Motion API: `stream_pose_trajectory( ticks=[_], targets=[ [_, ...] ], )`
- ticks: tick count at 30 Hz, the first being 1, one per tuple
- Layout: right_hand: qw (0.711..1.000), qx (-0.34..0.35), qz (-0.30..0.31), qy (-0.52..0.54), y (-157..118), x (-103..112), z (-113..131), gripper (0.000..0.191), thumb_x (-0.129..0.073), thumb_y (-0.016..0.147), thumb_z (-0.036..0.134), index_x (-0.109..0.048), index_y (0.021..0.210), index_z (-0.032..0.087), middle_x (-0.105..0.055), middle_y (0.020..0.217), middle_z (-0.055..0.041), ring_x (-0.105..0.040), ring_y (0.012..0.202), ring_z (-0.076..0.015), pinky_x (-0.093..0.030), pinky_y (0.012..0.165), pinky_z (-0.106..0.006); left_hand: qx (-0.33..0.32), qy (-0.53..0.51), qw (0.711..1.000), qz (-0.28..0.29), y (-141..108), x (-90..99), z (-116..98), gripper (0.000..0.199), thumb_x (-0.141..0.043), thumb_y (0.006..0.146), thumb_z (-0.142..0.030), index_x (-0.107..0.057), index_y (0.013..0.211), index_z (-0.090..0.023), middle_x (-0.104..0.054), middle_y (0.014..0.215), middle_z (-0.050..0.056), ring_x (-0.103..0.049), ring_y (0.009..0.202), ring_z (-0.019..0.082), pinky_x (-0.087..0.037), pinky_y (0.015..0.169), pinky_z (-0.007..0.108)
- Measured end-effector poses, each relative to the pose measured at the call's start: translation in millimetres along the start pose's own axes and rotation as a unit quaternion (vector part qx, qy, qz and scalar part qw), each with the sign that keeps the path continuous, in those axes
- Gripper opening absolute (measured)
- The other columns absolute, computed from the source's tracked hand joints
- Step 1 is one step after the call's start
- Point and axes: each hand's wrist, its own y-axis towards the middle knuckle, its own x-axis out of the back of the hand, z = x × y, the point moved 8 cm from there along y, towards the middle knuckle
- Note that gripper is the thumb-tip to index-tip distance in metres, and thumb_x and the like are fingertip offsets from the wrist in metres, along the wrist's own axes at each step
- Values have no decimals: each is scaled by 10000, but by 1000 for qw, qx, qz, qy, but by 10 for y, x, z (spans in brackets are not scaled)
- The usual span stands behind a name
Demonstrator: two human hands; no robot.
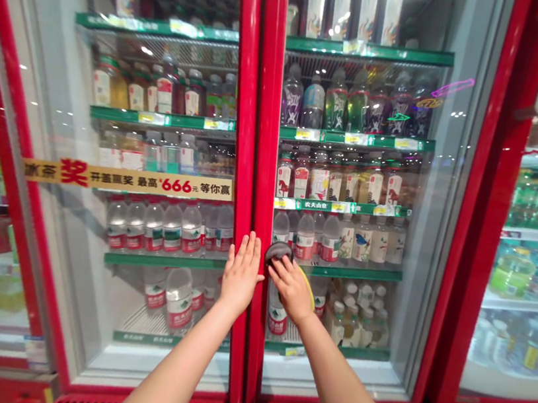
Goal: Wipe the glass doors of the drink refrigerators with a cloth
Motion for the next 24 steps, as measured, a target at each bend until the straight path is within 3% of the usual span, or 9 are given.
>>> stream_pose_trajectory(
  ticks=[3, 5, 7, 10, 13, 16, 19, 22, 24],
  targets=[
    [995, 86, 59, -4, -412, -202, 291, 434, -516, 967, 145, -596, 1381, 246, -612, 1427, -57, -470, 1410, -220, -414, 1163, -463, -6, 10, 1000, -2, -39, -27, -70, 1009, -661, 864, -162, 29, 1600, -147, -133, 1662, 116, -89, 1551, 201, -232, 1263, 439],
    [989, 117, 89, -3, -410, -208, 327, 416, -531, 980, 196, -589, 1384, 281, -619, 1421, -26, -487, 1395, -205, -391, 1180, -462, -3, 18, 1000, 4, -49, -35, -93, 958, -617, 877, -135, 7, 1603, -152, -143, 1661, 107, -103, 1550, 193, -231, 1264, 442],
    [990, 102, 97, -9, -227, -102, 193, 450, -530, 979, 191, -555, 1417, 295, -600, 1444, -19, -468, 1410, -214, -358, 1197, -493, 4, 25, 1000, 7, -47, -23, -111, 902, -575, 889, -114, -27, 1605, -144, -153, 1659, 109, -114, 1550, 193, -222, 1267, 451],
    [997, -3, 70, -40, -43, 128, -177, 563, -516, 950, 114, -475, 1489, 271, -510, 1527, -54, -406, 1452, -261, -321, 1205, -544, 18, 31, 999, 2, -38, 19, -149, 845, -522, 899, -82, -56, 1603, -117, -164, 1657, 124, -133, 1550, 209, -221, 1267, 452],
    [992, -94, 48, -72, -313, 212, -377, 607, -509, 911, 62, -483, 1489, 246, -471, 1553, -86, -390, 1460, -298, -320, 1200, -557, 29, 27, 999, -12, -40, 57, -190, 843, -481, 899, -60, -23, 1603, -134, -161, 1660, 122, -160, 1547, 217, -238, 1264, 457],
    [996, -20, 77, -48, -612, 95, -221, 527, -526, 923, 97, -557, 1424, 258, -555, 1486, -75, -464, 1410, -267, -362, 1183, -523, 33, 25, 999, -27, -48, 82, -212, 819, -436, 907, -57, -21, 1606, -150, -171, 1660, 118, -179, 1544, 217, -260, 1255, 469],
    [990, 78, 116, -14, -534, 54, -148, 501, -518, 954, 152, -532, 1440, 278, -565, 1480, -47, -453, 1418, -220, -359, 1192, -485, 29, 35, 998, -45, -50, 109, -234, 777, -400, 916, -56, -60, 1609, -141, -204, 1657, 112, -170, 1546, 220, -250, 1257, 479],
    [996, 23, 84, -37, -283, 250, -460, 600, -483, 940, 119, -430, 1519, 267, -514, 1525, -58, -392, 1462, -249, -336, 1202, -507, 21, 49, 997, -63, -64, 125, -304, 772, -362, 916, -34, -39, 1608, -139, -231, 1655, 95, -155, 1550, 198, -234, 1265, 463],
    [996, -43, 39, -60, -309, 393, -683, 663, -455, 915, 75, -376, 1552, 241, -516, 1520, -81, -394, 1460, -280, -338, 1193, -532, 14, 53, 996, -68, -90, 109, -392, 795, -360, 909, -26, 4, 1605, -149, -236, 1656, 85, -156, 1551, 183, -244, 1264, 449]
  ],
)
